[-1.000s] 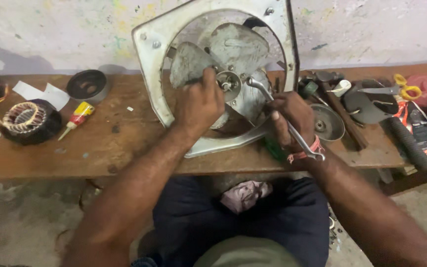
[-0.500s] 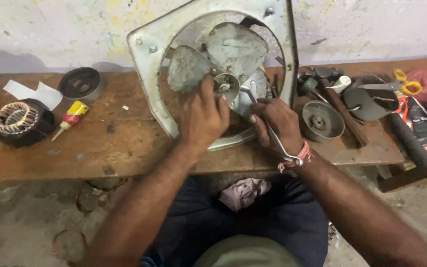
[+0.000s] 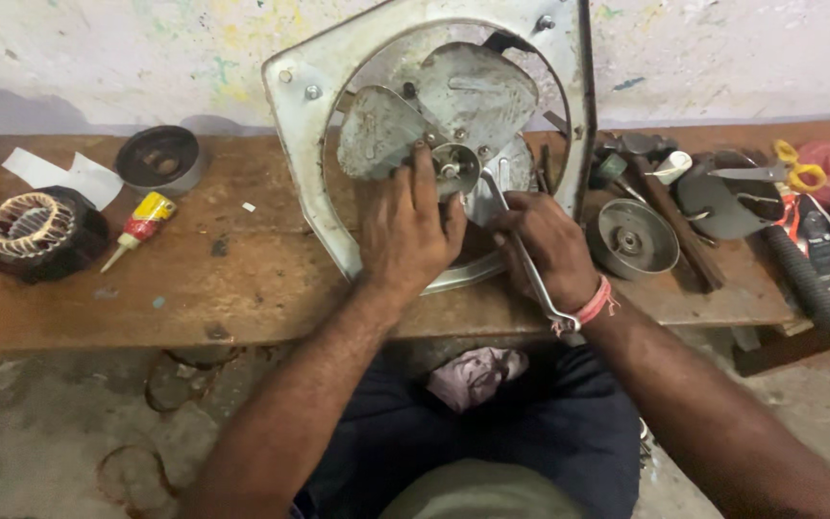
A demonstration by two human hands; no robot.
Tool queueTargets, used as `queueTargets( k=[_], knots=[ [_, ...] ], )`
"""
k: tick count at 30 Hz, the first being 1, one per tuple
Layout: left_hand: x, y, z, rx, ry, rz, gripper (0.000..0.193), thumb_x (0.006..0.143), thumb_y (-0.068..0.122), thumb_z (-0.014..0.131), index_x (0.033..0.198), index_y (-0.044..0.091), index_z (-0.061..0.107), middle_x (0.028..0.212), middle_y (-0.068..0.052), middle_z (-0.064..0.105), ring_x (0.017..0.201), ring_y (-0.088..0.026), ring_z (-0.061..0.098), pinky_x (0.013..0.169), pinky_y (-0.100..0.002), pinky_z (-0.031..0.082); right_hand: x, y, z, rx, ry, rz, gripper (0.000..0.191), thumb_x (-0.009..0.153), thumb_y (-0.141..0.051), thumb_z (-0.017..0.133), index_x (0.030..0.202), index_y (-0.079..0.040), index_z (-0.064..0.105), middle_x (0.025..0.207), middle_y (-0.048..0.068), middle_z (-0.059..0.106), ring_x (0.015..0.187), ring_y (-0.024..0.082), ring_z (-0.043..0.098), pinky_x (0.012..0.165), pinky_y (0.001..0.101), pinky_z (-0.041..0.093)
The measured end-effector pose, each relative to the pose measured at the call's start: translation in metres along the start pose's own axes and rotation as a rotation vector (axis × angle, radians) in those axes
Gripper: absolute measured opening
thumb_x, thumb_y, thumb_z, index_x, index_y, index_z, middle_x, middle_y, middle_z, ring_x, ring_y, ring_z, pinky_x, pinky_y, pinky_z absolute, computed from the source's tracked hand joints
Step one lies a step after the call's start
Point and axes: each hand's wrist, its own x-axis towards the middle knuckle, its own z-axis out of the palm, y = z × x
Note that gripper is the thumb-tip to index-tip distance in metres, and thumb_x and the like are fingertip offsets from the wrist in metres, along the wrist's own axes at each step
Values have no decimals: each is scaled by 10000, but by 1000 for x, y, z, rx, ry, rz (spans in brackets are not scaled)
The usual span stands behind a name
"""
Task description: The person removes a fan blade from a motor housing, uses a hammer and chisel to clean or reshape the blade hub, then reattaches the blade to the motor shaft and tightens it with a wrench.
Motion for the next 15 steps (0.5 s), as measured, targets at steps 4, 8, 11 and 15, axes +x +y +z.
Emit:
queueTargets(
  k=[4,8,11,15],
  knots=[
    [0,2,-3,5,-7,1,673,990,371,623,1482,-55,448,1121,-190,587,969,-358,617,821,-497,520,7,-1,-10,-20,-82,-47,283,831,13,728,1095,15,627,1220,270,619,1067,448,622,887,497,536],
    [1,1,-6,-3,10,13,685,980,370,638,1478,-61,446,1111,-194,584,949,-350,617,801,-488,521,16,-3,-20,-50,-133,-112,254,863,-41,744,1058,23,594,1247,281,602,1110,461,604,924,503,529],
    [1,1,-7,-35,11,16,689,981,357,642,1490,-61,438,1120,-193,584,954,-347,617,800,-472,525,19,-3,-25,-89,-161,-103,224,848,-60,729,1044,4,642,1218,290,603,1028,452,602,854,500,523],
    [2,0,-6,-63,-2,17,693,988,356,650,1495,-61,428,1116,-192,584,958,-351,616,799,-466,525,20,4,-25,-45,-175,-46,160,894,-80,716,1000,1,627,1139,248,627,984,421,606,847,501,518]
  ],
)
